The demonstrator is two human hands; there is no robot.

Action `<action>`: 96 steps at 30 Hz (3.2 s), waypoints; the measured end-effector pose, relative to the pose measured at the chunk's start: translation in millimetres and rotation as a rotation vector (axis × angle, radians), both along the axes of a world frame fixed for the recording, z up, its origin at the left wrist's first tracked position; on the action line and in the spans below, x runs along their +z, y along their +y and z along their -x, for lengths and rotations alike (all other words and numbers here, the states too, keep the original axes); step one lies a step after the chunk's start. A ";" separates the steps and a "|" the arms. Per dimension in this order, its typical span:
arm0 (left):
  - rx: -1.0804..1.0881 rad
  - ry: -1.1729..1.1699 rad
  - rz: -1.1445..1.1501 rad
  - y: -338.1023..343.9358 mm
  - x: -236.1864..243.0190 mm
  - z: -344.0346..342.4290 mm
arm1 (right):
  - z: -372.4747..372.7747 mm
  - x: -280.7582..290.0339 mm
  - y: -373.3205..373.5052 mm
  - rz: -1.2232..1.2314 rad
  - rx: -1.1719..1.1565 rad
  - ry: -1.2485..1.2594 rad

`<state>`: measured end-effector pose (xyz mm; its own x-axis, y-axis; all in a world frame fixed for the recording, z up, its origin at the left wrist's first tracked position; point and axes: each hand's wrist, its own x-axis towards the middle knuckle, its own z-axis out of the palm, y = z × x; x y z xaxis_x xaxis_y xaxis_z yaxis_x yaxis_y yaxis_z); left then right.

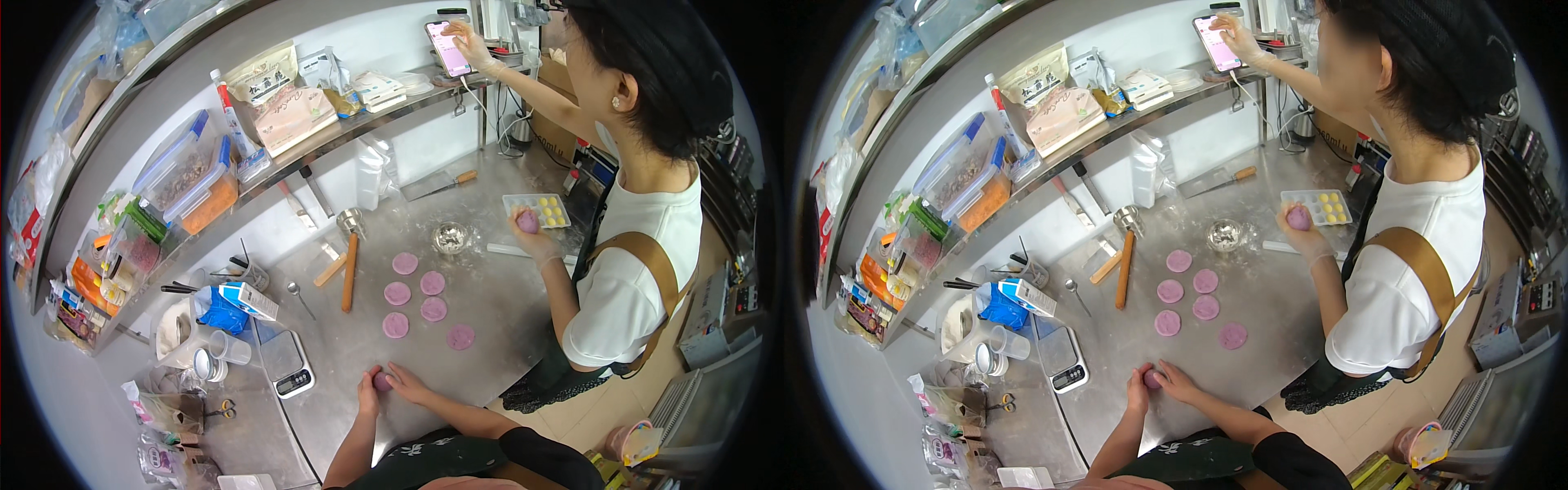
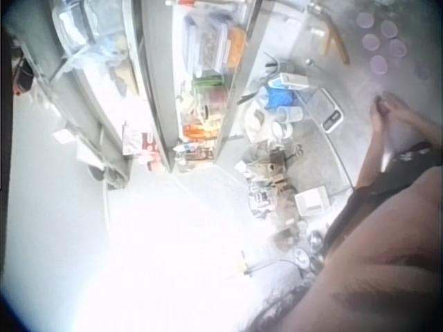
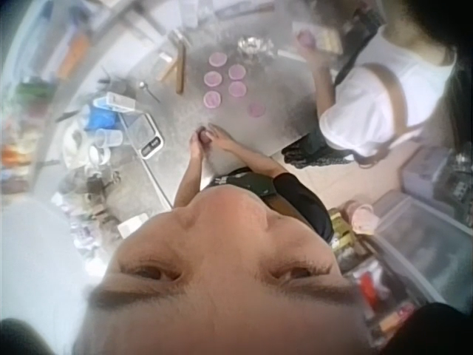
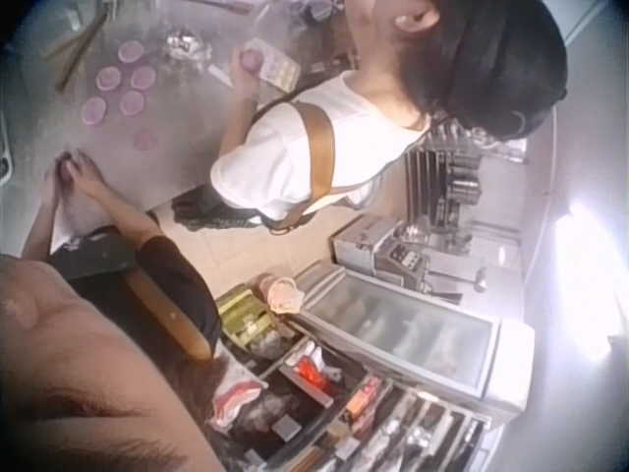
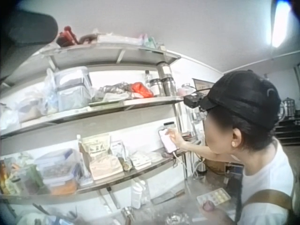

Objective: Flatten and shape purple dough and fill it with yellow stuffing to make pastries.

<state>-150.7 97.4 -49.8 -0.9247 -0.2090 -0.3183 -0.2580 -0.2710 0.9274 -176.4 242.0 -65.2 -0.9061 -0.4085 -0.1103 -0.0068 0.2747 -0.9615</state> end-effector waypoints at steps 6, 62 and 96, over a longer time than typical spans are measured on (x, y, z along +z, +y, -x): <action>0.000 -0.016 -0.006 -1.2 -2.4 0.2 | -1.9 -1.9 -0.2 0.033 -0.014 0.002; -0.056 0.018 -0.010 -7.8 -7.5 -0.5 | -7.4 -7.6 -5.9 0.071 -0.133 0.052; -0.268 0.064 0.213 4.0 14.4 -24.3 | -43.5 21.3 -30.3 0.165 -0.226 0.132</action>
